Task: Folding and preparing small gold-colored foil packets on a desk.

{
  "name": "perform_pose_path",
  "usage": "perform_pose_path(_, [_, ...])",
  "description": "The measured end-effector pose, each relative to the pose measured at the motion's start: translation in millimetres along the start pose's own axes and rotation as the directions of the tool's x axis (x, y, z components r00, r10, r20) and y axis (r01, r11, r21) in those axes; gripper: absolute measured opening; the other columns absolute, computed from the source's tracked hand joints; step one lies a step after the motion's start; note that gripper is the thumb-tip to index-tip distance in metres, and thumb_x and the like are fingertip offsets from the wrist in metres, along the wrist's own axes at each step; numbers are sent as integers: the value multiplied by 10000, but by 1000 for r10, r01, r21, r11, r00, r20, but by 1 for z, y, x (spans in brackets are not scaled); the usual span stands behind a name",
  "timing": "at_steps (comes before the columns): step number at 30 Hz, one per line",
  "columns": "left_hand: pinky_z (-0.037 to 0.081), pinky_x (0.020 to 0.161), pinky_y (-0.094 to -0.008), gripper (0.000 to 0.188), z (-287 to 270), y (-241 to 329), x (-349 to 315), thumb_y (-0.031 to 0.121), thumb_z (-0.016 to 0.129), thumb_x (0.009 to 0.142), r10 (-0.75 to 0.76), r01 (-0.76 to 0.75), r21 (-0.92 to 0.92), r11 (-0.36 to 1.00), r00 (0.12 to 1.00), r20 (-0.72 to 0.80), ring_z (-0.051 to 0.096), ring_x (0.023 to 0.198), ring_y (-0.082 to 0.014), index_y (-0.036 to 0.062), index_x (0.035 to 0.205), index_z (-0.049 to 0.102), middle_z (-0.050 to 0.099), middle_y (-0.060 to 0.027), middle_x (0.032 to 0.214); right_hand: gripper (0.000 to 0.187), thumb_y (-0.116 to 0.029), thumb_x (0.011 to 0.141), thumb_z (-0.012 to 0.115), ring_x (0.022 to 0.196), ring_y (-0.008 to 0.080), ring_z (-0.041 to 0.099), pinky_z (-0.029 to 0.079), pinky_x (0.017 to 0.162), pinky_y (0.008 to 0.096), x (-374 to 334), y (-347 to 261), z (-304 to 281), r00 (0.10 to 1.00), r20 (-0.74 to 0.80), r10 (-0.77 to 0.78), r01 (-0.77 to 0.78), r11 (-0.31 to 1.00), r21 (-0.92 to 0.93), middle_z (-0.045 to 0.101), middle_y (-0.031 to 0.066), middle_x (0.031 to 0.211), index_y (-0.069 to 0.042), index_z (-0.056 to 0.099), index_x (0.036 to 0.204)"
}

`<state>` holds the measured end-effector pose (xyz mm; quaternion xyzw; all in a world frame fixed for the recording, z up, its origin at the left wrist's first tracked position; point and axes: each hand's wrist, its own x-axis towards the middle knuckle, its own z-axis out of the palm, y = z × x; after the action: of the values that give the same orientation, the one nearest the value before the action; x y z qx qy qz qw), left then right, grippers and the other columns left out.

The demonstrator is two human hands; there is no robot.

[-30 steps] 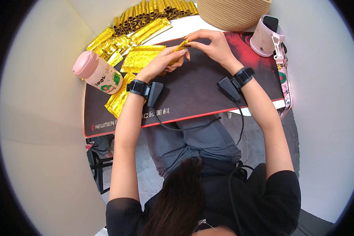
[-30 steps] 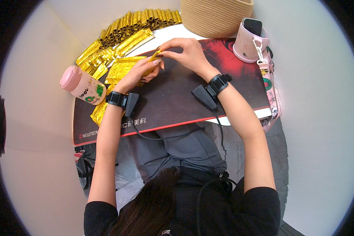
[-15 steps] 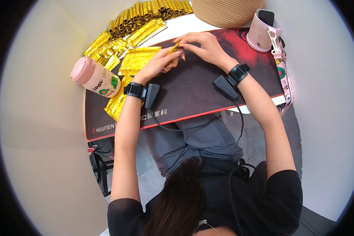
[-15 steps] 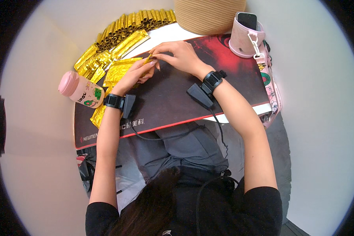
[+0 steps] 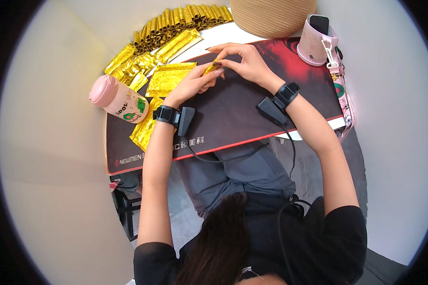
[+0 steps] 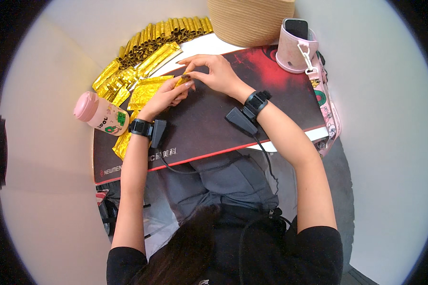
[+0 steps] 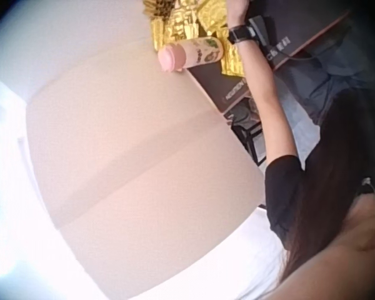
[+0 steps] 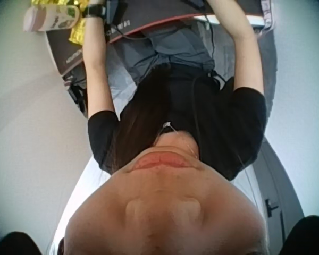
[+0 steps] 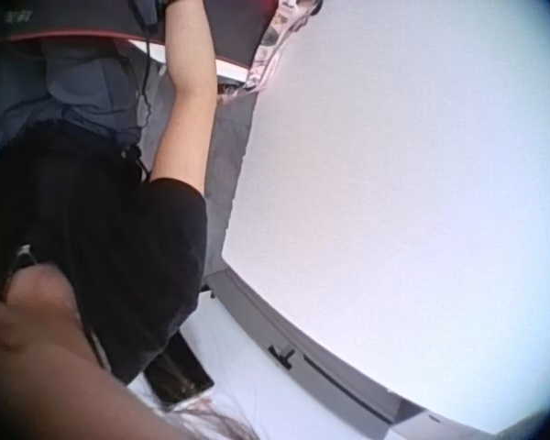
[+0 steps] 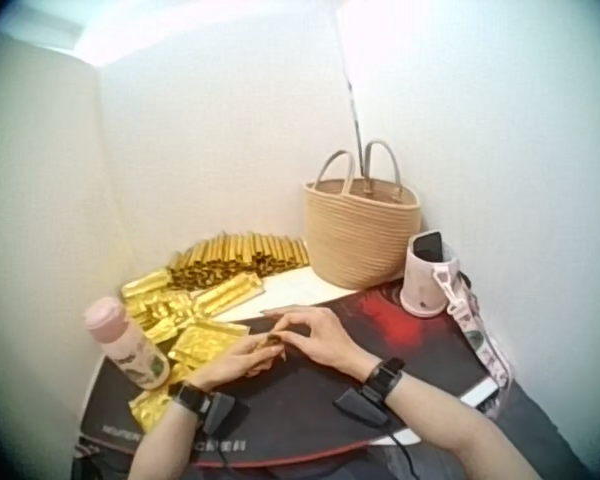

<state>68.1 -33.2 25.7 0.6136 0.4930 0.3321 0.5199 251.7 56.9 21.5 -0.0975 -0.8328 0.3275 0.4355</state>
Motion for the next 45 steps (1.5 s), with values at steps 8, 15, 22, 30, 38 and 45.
perform_pose_path(8, [262,452,-160,293,1,0,-2,297,597,921,4,-5,-22,1000,999,-51,348,538,1,101,1139,590,437,88,682,94,-164,768,673,1013,211,631,482,865,316,-2,11,1,998,-54,13,-21,989,-149,636,17,1191,-115,719,834])
perform_pose_path(15, [277,459,-167,210,-6,-7,-2,305,651,884,114,-98,139,985,986,-118,383,523,-5,100,921,636,470,86,652,110,-191,783,665,986,180,636,498,823,304,1,-4,2,999,-28,-46,38,970,-238,632,-30,1191,-115,708,849])
perform_pose_path(22, [285,500,-181,269,-25,-21,2,318,711,831,124,-75,215,974,967,-222,408,538,-6,104,688,632,512,84,618,97,-201,752,720,936,183,668,512,799,281,0,1,-6,963,-258,-76,16,974,-228,669,19,1115,-146,747,827])
perform_pose_path(30, [357,595,-187,193,-26,-28,5,248,708,836,191,-144,198,970,950,-247,439,602,-15,62,808,666,552,61,693,52,-145,747,722,967,180,662,512,807,289,2,-7,-3,971,-222,-88,27,964,-265,630,31,1200,-104,703,772])
perform_pose_path(38, [462,545,-172,418,-41,-21,1,272,593,928,51,-157,-139,978,821,-569,563,664,-63,58,1271,487,645,-67,975,53,-136,705,749,799,153,682,526,670,275,3,-11,-4,915,-291,-278,120,879,-462,684,7,1059,-127,717,747])
perform_pose_path(45, [428,1025,-350,689,-5,0,13,495,384,965,-7,-172,-752,636,973,-229,483,1221,-279,-72,1346,291,423,-224,1346,94,-137,653,780,583,128,592,461,517,254,-4,-27,-5,911,-336,-237,46,871,-489,564,-9,682,-141,709,714])
